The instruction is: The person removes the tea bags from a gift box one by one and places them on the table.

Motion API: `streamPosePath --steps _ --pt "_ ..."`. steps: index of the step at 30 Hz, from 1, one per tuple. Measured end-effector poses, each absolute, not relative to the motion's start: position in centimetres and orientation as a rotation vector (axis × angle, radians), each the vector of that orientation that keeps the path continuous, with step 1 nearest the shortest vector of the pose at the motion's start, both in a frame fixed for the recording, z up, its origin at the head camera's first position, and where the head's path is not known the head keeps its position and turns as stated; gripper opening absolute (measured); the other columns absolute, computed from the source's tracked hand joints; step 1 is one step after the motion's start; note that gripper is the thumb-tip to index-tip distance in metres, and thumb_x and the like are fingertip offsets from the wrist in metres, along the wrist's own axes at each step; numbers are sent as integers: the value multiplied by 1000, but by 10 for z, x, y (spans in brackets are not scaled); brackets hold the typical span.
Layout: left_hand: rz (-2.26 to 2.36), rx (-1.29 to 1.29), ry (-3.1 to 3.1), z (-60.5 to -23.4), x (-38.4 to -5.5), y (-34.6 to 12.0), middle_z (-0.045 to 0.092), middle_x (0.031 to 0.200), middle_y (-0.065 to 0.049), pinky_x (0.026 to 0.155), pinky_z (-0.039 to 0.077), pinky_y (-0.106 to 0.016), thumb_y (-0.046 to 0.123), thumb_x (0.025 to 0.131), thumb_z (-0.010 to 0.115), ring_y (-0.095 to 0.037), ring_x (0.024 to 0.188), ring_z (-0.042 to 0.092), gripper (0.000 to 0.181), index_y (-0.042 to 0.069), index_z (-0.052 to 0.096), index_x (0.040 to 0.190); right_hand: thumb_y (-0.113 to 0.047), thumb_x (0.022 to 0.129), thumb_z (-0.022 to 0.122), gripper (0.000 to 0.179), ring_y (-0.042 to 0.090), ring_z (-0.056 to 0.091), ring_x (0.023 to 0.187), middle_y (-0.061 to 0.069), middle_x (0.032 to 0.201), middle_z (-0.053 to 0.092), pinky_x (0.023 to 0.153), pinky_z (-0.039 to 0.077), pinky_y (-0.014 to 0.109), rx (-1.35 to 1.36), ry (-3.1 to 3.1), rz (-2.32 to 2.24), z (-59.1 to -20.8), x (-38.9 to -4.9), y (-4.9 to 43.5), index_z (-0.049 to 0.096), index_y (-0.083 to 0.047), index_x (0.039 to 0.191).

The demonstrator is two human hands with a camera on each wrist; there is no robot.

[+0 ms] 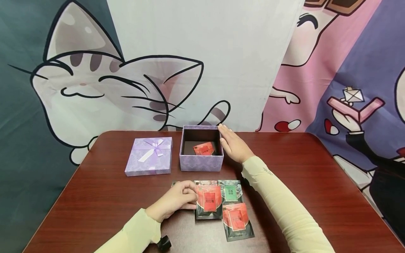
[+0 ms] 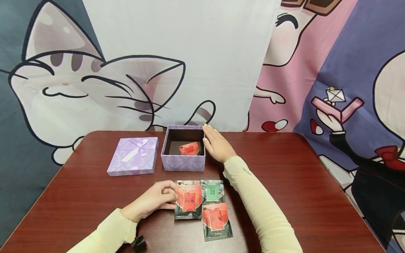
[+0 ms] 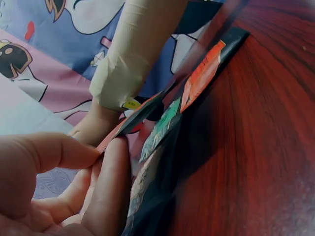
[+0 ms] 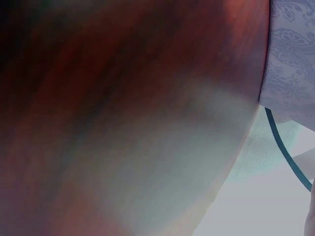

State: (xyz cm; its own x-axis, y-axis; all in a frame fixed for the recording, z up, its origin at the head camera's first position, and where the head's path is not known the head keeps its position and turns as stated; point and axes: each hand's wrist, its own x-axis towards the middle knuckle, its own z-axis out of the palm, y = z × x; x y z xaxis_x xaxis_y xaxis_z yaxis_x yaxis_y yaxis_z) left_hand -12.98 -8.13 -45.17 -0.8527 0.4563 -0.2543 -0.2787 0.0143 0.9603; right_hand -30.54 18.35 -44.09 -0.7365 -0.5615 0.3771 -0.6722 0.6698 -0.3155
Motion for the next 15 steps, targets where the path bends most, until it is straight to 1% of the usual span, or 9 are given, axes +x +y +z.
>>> streamPosePath --steps 5,9,15 --pt "1820 184 1784 -450 -126 -80 64 79 -5 71 61 -31 -3 86 60 -11 71 65 13 -5 58 98 -25 108 37 55 36 29 149 19 161 33 124 18 43 994 -2639 635 -441 -307 184 33 4 155" --pt "1774 184 1791 -446 -122 -78 63 74 -6 66 61 -31 -2 86 61 -11 65 65 8 -6 59 93 -25 108 36 56 36 29 149 19 162 32 124 18 42 988 -2649 633 -441 -307 184 32 3 155" --pt "1699 205 1847 -445 -116 -77 63 69 -6 62 61 -30 0 88 60 -12 59 65 6 -5 61 91 -24 108 37 55 37 29 149 19 162 32 124 17 42 988 -2660 640 -440 -307 184 32 3 155"
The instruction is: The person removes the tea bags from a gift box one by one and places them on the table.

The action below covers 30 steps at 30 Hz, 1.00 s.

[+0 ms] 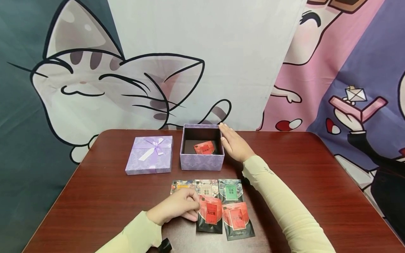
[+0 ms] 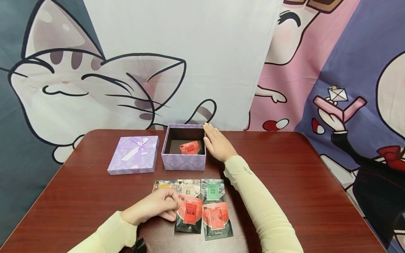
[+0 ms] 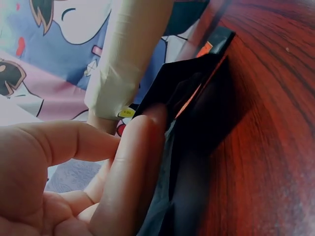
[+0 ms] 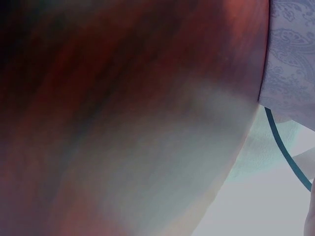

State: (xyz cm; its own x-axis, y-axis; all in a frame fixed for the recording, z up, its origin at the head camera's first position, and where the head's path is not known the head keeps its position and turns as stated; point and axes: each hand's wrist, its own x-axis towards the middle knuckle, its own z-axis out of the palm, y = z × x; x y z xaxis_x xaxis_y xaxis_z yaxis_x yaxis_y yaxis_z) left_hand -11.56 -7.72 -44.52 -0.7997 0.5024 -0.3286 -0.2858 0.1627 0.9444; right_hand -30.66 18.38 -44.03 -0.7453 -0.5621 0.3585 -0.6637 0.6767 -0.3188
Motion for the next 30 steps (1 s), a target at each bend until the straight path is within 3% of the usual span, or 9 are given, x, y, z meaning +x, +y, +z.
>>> streamPosePath --steps 13,30 --pt "1397 370 2093 -439 -106 -78 68 61 -5 47 53 -23 3 91 58 -14 51 68 12 4 63 80 -24 107 36 56 38 29 149 20 161 32 124 16 39 995 -2653 642 -440 -306 183 33 4 155" --pt "1305 373 2078 -436 -102 -78 65 52 -8 44 53 -24 6 94 58 -12 44 64 31 0 63 65 -25 108 36 56 33 26 151 19 162 32 124 16 41 970 -2677 646 -441 -307 183 31 2 156"
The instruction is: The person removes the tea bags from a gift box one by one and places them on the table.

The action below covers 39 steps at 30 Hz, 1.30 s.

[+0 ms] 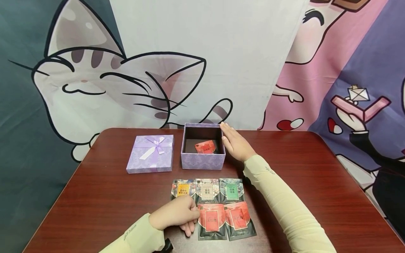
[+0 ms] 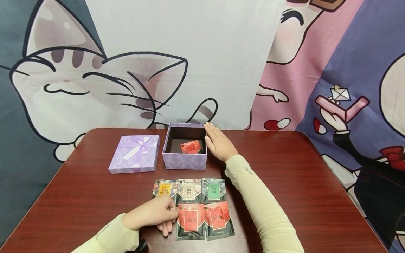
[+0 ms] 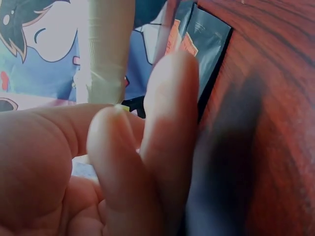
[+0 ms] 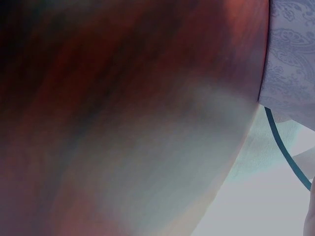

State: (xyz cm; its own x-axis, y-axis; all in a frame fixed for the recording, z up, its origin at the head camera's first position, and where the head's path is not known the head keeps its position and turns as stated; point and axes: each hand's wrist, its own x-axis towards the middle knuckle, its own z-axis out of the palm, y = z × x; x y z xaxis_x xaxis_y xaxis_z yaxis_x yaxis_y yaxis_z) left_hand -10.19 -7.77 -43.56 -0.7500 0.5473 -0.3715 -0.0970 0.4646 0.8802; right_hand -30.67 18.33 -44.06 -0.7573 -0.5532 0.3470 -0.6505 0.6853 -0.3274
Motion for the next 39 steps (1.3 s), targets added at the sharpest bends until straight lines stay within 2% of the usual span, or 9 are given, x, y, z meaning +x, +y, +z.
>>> streamPosePath --steps 6,12,18,22,25,33,39 --pt "1300 419 2116 -433 -104 -77 64 52 -5 45 54 -27 12 99 58 -12 43 63 27 3 62 74 -25 108 36 56 33 26 151 19 162 32 124 16 41 971 -2668 639 -440 -307 184 32 2 156" --pt "1238 560 2288 -432 -106 -77 63 56 2 56 51 -24 15 98 60 -12 49 63 15 14 62 84 -22 107 39 55 39 30 148 21 160 34 124 16 40 986 -2655 648 -439 -305 183 32 4 155" --pt "1223 622 2422 -422 -115 -77 63 63 5 50 51 -26 16 98 58 -11 50 60 11 16 63 88 -20 107 40 55 39 29 148 23 160 34 124 17 41 985 -2648 655 -437 -304 183 33 5 155" --pt "1197 668 2615 -408 -128 -77 64 72 9 62 53 -25 16 97 59 -3 59 59 7 16 66 95 -21 107 39 55 38 29 149 22 160 33 124 16 41 991 -2648 648 -438 -305 182 32 5 155" --pt "1233 677 2728 -395 -141 -75 66 81 9 70 53 -26 16 97 61 -2 69 60 8 14 69 100 -21 107 39 55 38 29 149 22 160 33 124 16 41 981 -2648 645 -439 -305 183 32 5 155" --pt "1404 630 2954 -377 -180 -67 67 97 -2 79 55 -31 10 96 60 -13 85 63 15 6 68 108 -23 108 38 55 34 27 151 19 162 32 124 16 41 985 -2662 651 -440 -307 183 32 3 156" --pt "1358 538 2996 -378 -204 -62 66 114 -9 85 53 -39 14 97 59 -23 95 61 30 5 66 125 -24 108 37 55 32 26 151 18 162 32 124 16 40 974 -2668 650 -441 -306 183 32 2 156"
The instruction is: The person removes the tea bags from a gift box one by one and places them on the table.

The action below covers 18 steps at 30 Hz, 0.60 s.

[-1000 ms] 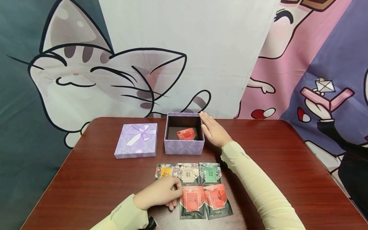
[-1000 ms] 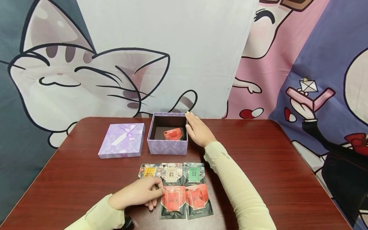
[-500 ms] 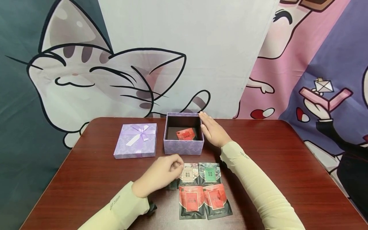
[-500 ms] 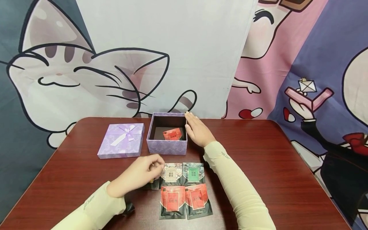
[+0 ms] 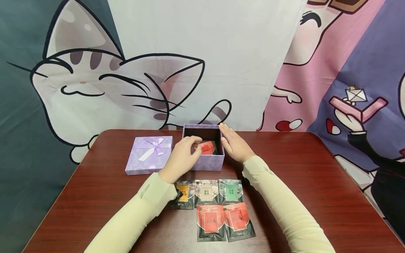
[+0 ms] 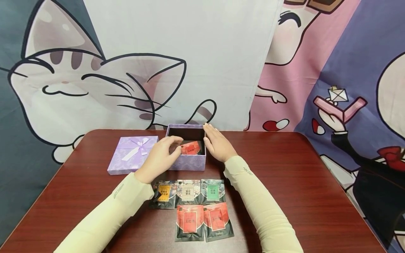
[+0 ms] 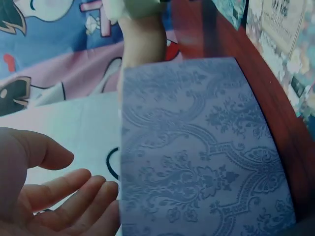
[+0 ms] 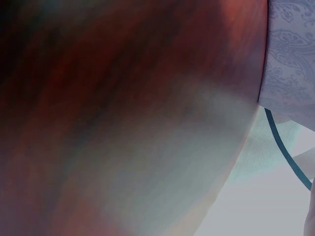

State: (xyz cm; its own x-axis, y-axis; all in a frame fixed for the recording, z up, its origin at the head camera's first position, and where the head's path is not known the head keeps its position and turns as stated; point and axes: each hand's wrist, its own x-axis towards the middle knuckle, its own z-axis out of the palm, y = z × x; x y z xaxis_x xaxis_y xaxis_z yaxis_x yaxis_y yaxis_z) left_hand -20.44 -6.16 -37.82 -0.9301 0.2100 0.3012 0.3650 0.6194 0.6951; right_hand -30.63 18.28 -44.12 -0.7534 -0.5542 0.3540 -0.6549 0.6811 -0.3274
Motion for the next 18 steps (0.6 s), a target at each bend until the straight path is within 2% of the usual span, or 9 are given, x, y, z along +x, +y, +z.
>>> streamPosePath --steps 5,8,14,18 --pt "-1194 -410 -2785 -383 -227 -55 66 125 -15 97 51 -42 15 97 57 -29 113 63 37 1 63 131 -24 108 38 55 32 26 151 20 161 33 123 19 45 970 -2673 668 -442 -303 182 33 2 156" --pt "-1208 -351 -2844 -386 -239 -52 66 128 -16 102 49 -41 16 98 56 -28 118 63 39 -1 62 132 -24 108 37 55 32 25 151 21 161 33 124 19 45 970 -2674 678 -442 -302 182 32 2 156" --pt "-1135 -230 -3003 -382 -257 -47 64 131 -20 99 50 -43 22 99 54 -28 109 63 45 -7 60 133 -26 108 35 55 29 25 152 16 162 32 124 17 41 961 -2668 657 -443 -305 182 32 1 156" --pt "-1042 -198 -3136 -384 -268 -43 68 113 -20 87 52 -40 26 100 55 -28 92 63 36 -6 68 110 -27 108 35 56 29 25 152 16 162 32 124 18 44 966 -2662 655 -444 -306 181 32 1 156"
